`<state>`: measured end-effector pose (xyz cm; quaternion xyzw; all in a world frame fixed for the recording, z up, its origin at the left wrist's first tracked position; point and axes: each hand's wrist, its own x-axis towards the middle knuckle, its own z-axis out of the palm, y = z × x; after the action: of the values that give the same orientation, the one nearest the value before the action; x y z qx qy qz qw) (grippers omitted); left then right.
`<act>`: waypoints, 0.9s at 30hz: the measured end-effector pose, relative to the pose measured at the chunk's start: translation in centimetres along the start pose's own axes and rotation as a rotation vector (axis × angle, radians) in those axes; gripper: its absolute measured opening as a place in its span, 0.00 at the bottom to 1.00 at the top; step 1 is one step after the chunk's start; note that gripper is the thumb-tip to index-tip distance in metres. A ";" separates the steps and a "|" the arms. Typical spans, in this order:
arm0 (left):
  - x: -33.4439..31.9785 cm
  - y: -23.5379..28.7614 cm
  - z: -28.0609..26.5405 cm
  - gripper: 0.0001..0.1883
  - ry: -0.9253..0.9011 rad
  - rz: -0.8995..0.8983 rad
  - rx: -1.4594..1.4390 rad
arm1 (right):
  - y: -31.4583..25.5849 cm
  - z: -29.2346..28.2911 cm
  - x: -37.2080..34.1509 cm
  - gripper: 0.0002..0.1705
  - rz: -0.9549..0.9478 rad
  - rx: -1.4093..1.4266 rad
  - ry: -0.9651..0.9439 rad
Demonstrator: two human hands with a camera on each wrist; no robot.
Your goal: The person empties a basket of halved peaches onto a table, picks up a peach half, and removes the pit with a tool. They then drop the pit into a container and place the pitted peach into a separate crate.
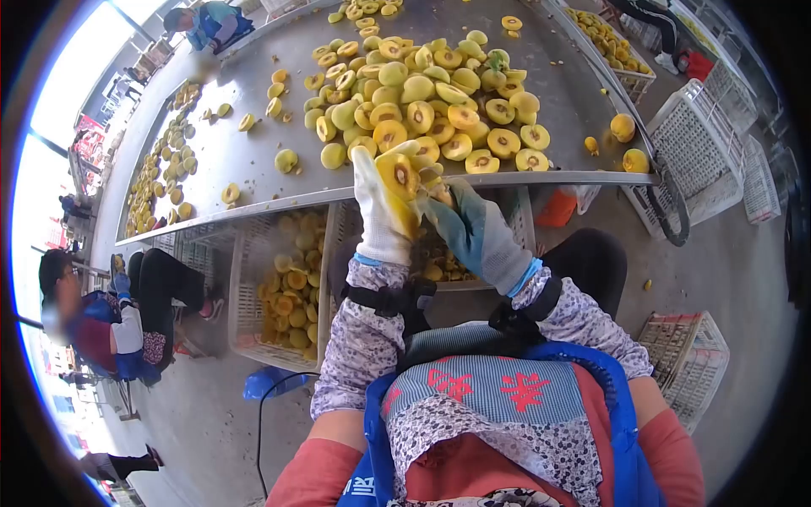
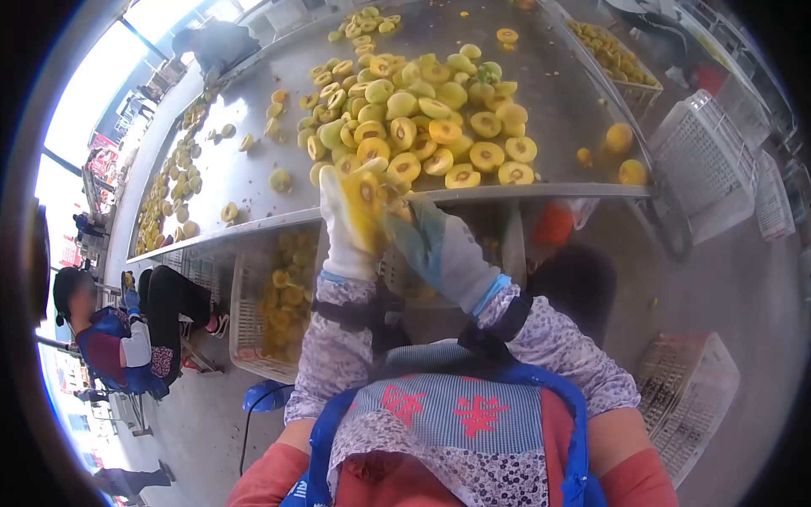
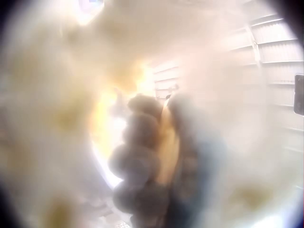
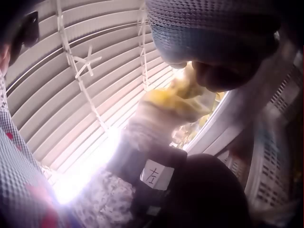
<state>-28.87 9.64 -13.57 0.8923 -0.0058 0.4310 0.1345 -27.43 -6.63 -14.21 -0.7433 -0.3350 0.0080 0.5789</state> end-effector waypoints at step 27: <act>2.4 1.8 4.9 0.26 -0.087 -1.003 -1.328 | 3.9 -0.9 3.8 0.16 0.473 0.425 -0.344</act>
<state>-23.81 6.95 -14.22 0.5400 0.1342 0.1918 0.8085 -22.16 -5.89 -15.85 -0.6510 -0.2370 0.3364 0.6378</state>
